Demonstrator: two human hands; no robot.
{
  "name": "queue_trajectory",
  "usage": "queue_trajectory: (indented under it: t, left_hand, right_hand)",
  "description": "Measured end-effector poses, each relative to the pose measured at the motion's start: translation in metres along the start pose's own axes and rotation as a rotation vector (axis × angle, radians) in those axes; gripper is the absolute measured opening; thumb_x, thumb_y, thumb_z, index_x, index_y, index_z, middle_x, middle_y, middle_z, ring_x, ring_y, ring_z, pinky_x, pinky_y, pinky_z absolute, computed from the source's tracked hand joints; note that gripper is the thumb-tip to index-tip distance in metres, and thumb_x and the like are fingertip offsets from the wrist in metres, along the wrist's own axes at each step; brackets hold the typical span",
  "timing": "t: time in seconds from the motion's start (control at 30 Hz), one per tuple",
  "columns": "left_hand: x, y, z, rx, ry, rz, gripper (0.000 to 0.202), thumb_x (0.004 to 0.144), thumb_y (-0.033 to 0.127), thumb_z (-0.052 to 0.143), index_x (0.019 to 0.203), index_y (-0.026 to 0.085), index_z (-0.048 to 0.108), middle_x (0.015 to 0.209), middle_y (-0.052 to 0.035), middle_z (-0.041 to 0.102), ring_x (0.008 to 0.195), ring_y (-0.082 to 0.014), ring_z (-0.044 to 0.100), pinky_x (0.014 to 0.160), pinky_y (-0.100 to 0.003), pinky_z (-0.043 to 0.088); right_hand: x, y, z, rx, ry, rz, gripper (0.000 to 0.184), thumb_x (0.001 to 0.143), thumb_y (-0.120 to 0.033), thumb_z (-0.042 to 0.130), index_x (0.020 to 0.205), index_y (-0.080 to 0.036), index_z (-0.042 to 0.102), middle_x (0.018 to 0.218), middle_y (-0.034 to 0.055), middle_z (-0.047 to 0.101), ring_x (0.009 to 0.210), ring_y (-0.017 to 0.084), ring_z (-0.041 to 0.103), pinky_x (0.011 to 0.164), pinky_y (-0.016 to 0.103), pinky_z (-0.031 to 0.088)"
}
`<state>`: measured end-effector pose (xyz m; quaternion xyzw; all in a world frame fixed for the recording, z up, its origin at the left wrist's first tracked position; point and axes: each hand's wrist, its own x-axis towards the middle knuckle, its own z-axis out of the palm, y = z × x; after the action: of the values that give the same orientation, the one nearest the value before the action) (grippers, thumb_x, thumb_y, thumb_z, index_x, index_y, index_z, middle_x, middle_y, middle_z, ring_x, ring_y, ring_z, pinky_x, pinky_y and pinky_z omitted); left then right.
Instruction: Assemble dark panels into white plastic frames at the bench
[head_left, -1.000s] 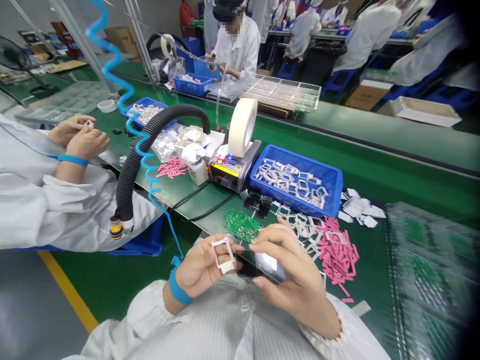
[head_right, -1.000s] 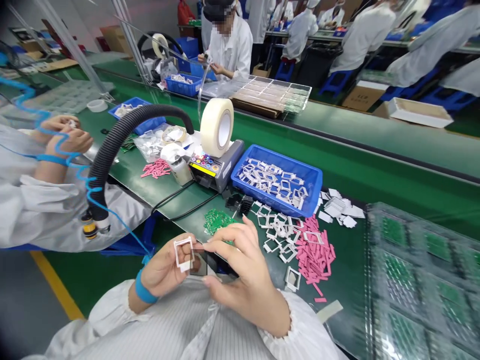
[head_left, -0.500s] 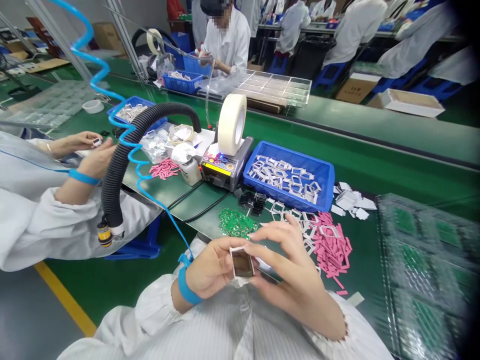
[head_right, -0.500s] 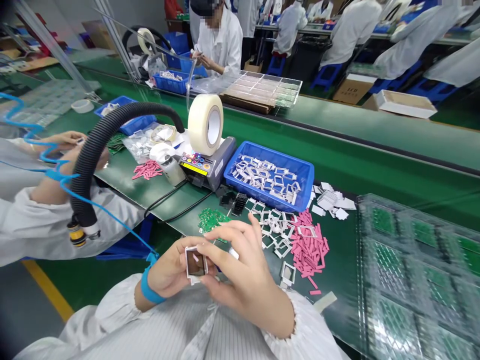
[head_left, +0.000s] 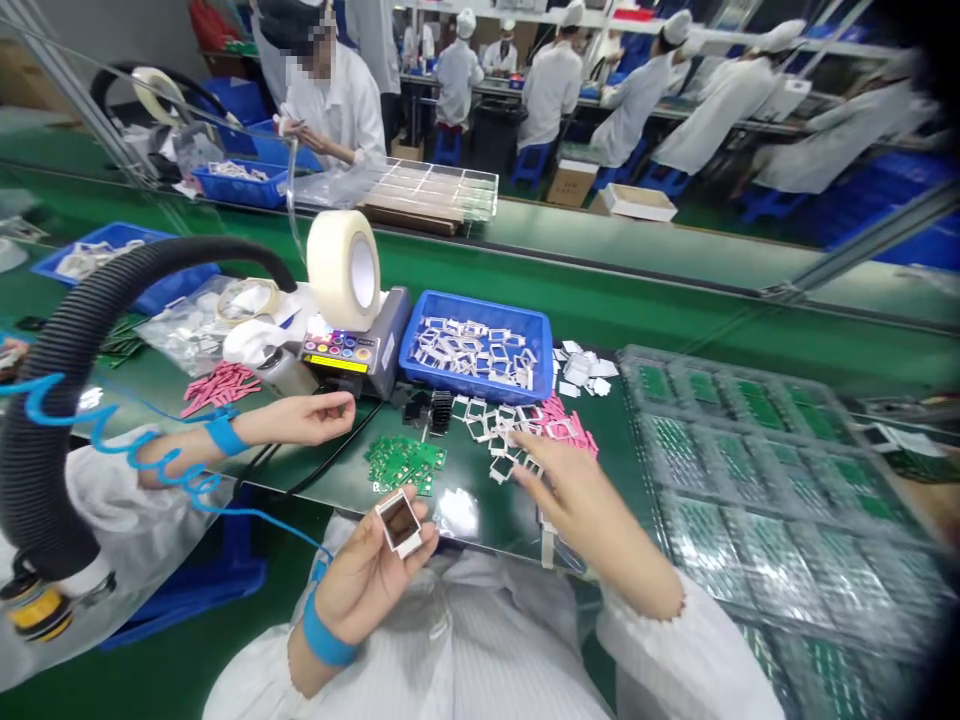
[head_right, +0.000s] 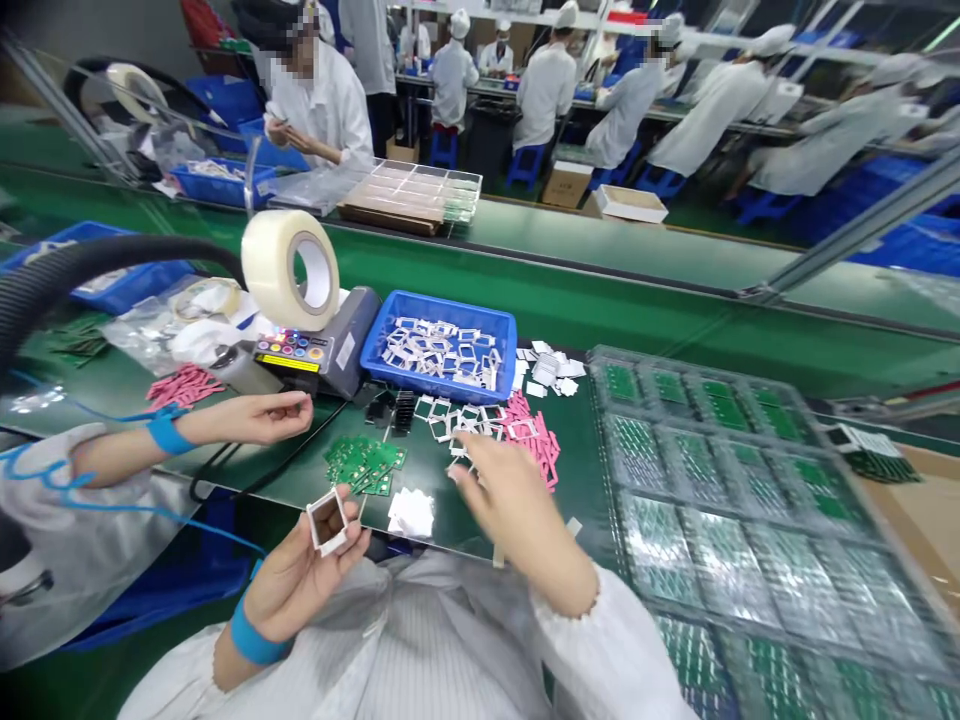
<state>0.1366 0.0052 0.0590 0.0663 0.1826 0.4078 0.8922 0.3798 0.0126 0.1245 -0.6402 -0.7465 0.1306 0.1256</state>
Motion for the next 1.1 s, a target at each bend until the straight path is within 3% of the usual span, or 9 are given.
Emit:
queue_trajectory:
  t: [0.07, 0.13, 0.27, 0.43, 0.67, 0.8, 0.93, 1.03, 1.1]
  left_hand:
    - [0.0, 0.002, -0.001, -0.002, -0.003, -0.018, 0.027, 0.077, 0.03, 0.066, 0.102, 0.022, 0.069, 0.094, -0.0015, 0.074, 0.086, -0.0151, 0.068, 0.09, -0.029, 0.049]
    - [0.0, 0.001, -0.001, -0.005, 0.018, -0.028, 0.027, 0.076, 0.029, 0.067, 0.101, 0.02, 0.069, 0.091, -0.0025, 0.074, 0.084, -0.0148, 0.068, 0.089, -0.029, 0.049]
    - [-0.001, -0.005, -0.002, -0.009, 0.09, -0.044, 0.028, 0.073, 0.028, 0.07, 0.099, 0.017, 0.07, 0.089, -0.0044, 0.074, 0.081, -0.0149, 0.068, 0.087, -0.029, 0.05]
    - [-0.007, -0.006, -0.011, -0.008, 0.159, -0.05, 0.028, 0.071, 0.027, 0.072, 0.098, 0.019, 0.071, 0.088, -0.0048, 0.074, 0.08, -0.0168, 0.068, 0.086, -0.032, 0.052]
    - [-0.011, -0.003, -0.015, 0.008, 0.213, -0.06, 0.027, 0.072, 0.029, 0.07, 0.098, 0.019, 0.071, 0.089, -0.0034, 0.074, 0.08, -0.0149, 0.068, 0.089, -0.031, 0.05]
    - [-0.009, -0.004, -0.014, 0.033, 0.188, -0.063, 0.025, 0.074, 0.03, 0.068, 0.097, 0.021, 0.071, 0.09, -0.0023, 0.074, 0.081, -0.0141, 0.067, 0.09, -0.031, 0.049]
    - [-0.006, -0.003, -0.008, 0.02, 0.12, -0.012, 0.023, 0.075, 0.028, 0.068, 0.097, 0.021, 0.071, 0.091, -0.0027, 0.074, 0.084, -0.0152, 0.068, 0.09, -0.031, 0.049]
    - [-0.002, 0.001, 0.003, 0.054, 0.053, -0.01, 0.026, 0.074, 0.031, 0.069, 0.097, 0.018, 0.07, 0.104, -0.008, 0.072, 0.099, -0.0215, 0.065, 0.094, -0.036, 0.046]
    - [0.001, 0.005, 0.013, 0.102, -0.001, -0.026, 0.03, 0.07, 0.032, 0.072, 0.095, 0.015, 0.07, 0.117, -0.0133, 0.067, 0.112, -0.0273, 0.058, 0.098, -0.04, 0.042]
  right_hand:
    - [-0.001, 0.028, -0.004, -0.085, 0.017, 0.188, 0.031, 0.089, -0.025, 0.041, 0.11, -0.016, 0.062, 0.107, 0.0121, 0.068, 0.096, 0.027, 0.063, 0.084, 0.043, 0.047]
    - [0.0, 0.045, -0.005, -0.113, 0.015, 0.248, 0.028, 0.088, -0.021, 0.041, 0.102, -0.017, 0.065, 0.101, 0.0111, 0.069, 0.09, 0.025, 0.065, 0.077, 0.038, 0.048]
    - [0.009, 0.053, -0.001, -0.111, -0.019, 0.276, 0.022, 0.086, -0.02, 0.045, 0.093, -0.021, 0.066, 0.093, 0.005, 0.07, 0.08, 0.018, 0.065, 0.07, 0.028, 0.047]
    - [0.021, 0.063, 0.0, -0.164, -0.011, 0.366, 0.019, 0.084, -0.018, 0.046, 0.083, -0.019, 0.065, 0.085, 0.0049, 0.068, 0.078, 0.017, 0.063, 0.067, 0.026, 0.043]
    - [0.066, 0.127, 0.01, -0.191, 0.058, 0.531, 0.025, 0.089, -0.03, 0.053, 0.107, -0.014, 0.058, 0.107, 0.0072, 0.061, 0.093, 0.018, 0.06, 0.081, 0.039, 0.049]
    - [0.085, 0.156, 0.017, -0.137, 0.097, 0.51, 0.029, 0.089, -0.033, 0.054, 0.112, -0.015, 0.056, 0.112, 0.007, 0.058, 0.096, 0.018, 0.059, 0.081, 0.039, 0.05]
    - [0.076, 0.141, 0.01, -0.028, 0.163, 0.394, 0.02, 0.087, -0.028, 0.054, 0.099, -0.012, 0.06, 0.095, 0.0074, 0.063, 0.084, 0.018, 0.061, 0.077, 0.036, 0.05]
    - [0.056, 0.092, -0.006, 0.108, 0.192, 0.213, 0.02, 0.09, -0.025, 0.045, 0.097, -0.016, 0.061, 0.09, 0.0068, 0.066, 0.08, 0.017, 0.062, 0.074, 0.032, 0.05]
    - [0.04, 0.049, -0.019, 0.226, 0.137, 0.011, 0.02, 0.09, -0.03, 0.045, 0.091, -0.021, 0.064, 0.088, 0.0032, 0.066, 0.08, 0.015, 0.062, 0.071, 0.027, 0.05]
